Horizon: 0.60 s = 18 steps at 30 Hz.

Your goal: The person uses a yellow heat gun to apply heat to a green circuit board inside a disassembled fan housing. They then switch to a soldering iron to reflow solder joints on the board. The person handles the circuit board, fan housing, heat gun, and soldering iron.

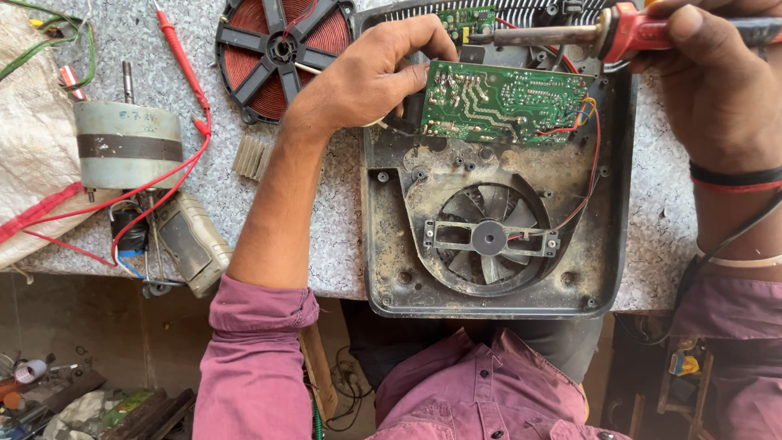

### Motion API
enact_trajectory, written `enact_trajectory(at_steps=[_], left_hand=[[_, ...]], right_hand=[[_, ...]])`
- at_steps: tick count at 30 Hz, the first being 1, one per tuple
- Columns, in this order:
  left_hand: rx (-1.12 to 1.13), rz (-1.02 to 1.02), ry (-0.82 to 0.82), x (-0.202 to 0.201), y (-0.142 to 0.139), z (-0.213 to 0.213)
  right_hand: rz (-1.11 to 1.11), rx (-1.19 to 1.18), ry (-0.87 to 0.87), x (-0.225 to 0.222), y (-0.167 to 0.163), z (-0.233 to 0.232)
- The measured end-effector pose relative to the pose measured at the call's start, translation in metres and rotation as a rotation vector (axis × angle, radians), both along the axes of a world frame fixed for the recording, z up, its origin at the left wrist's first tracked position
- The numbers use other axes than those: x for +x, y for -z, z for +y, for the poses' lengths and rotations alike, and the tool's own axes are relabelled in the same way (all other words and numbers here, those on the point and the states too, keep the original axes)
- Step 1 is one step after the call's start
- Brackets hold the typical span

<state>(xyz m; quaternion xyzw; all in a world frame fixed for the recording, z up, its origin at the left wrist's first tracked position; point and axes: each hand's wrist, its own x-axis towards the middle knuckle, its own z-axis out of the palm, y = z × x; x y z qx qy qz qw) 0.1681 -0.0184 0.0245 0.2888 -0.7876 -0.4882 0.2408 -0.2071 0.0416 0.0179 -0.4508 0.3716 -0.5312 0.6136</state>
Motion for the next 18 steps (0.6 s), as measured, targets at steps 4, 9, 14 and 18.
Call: enact_trajectory(at_steps=[4,9,14,18], left_hand=[[-0.006,-0.01,-0.002,0.001,0.002,0.0],[0.007,0.0,0.014,0.002,0.003,-0.001],[0.035,0.078,0.06,0.004,0.003,-0.002],[-0.005,0.063,0.077,0.005,0.002,-0.003]], right_hand=[[0.055,-0.102,-0.016,-0.003,0.003,0.003],[0.122,-0.164,-0.04,0.001,-0.003,0.006],[0.135,-0.144,-0.041,0.007,-0.005,0.006],[0.13,-0.179,-0.055,0.007,-0.007,0.007]])
